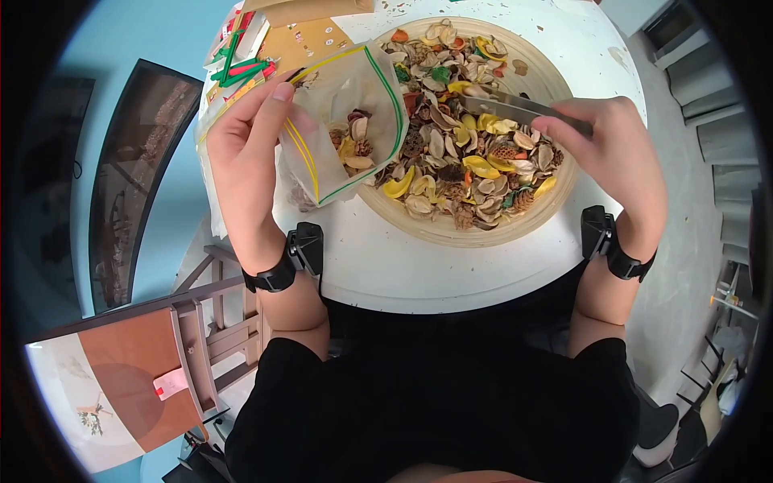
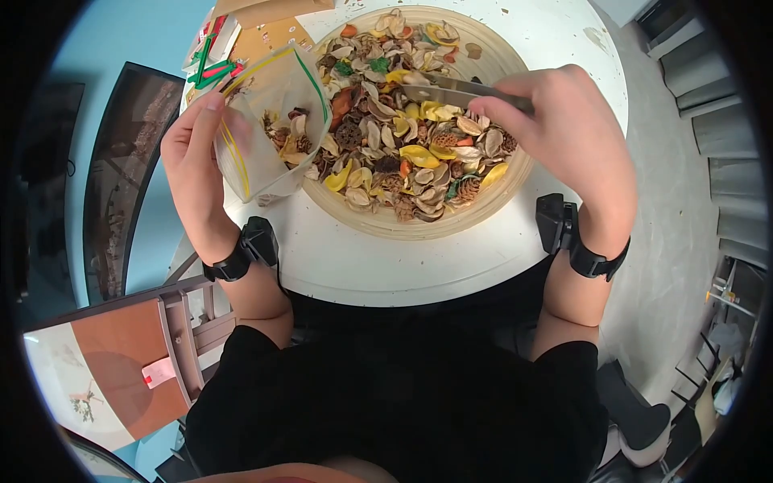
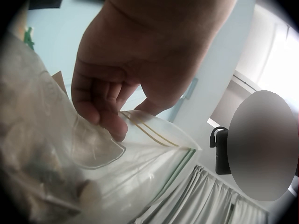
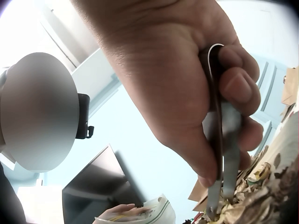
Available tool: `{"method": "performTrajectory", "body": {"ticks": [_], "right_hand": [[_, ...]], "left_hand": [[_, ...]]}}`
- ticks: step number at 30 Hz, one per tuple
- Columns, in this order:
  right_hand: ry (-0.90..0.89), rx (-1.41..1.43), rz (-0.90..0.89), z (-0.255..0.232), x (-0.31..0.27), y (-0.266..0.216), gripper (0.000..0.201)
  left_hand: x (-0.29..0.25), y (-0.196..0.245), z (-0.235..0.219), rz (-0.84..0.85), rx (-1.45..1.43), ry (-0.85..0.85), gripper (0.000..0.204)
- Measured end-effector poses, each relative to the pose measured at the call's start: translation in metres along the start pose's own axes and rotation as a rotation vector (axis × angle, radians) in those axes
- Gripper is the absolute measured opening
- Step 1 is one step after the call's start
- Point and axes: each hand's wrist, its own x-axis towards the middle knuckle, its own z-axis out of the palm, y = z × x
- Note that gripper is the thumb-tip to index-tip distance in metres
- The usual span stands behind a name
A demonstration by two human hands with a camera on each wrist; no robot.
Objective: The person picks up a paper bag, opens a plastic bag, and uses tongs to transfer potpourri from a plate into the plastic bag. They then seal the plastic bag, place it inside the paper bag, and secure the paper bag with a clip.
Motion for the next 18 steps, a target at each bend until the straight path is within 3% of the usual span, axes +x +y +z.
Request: {"method": "performTrajectory", "body": {"ticks": [6, 9, 12, 13, 16, 18], "right_hand": [[0.157, 0.061, -0.072, -0.006, -0.003, -0.003, 0.027], [0.308, 0.209, -0.218, 0.010, -0.001, -0.022, 0.027], [0.250, 0.247, -0.209, 0.017, -0.002, -0.044, 0.029], [0.170, 0.200, -0.162, 0.010, -0.002, -0.044, 0.030], [0.220, 0.420, -0.021, 0.006, -0.004, -0.024, 0.029], [0.125, 0.294, 0.099, -0.009, -0.007, -0.008, 0.033]], "left_hand": [[-0.002, 0.002, 0.003, -0.003, -0.008, -0.014, 0.030], [-0.003, 0.003, 0.003, -0.008, -0.010, -0.021, 0.030], [-0.002, 0.001, 0.003, 0.004, -0.001, -0.016, 0.030], [-0.001, 0.000, 0.002, 0.007, 0.004, -0.012, 0.030], [0.000, -0.001, 0.000, 0.001, 0.014, -0.002, 0.031], [0.000, -0.001, -0.001, 0.002, 0.016, -0.009, 0.031]]}}
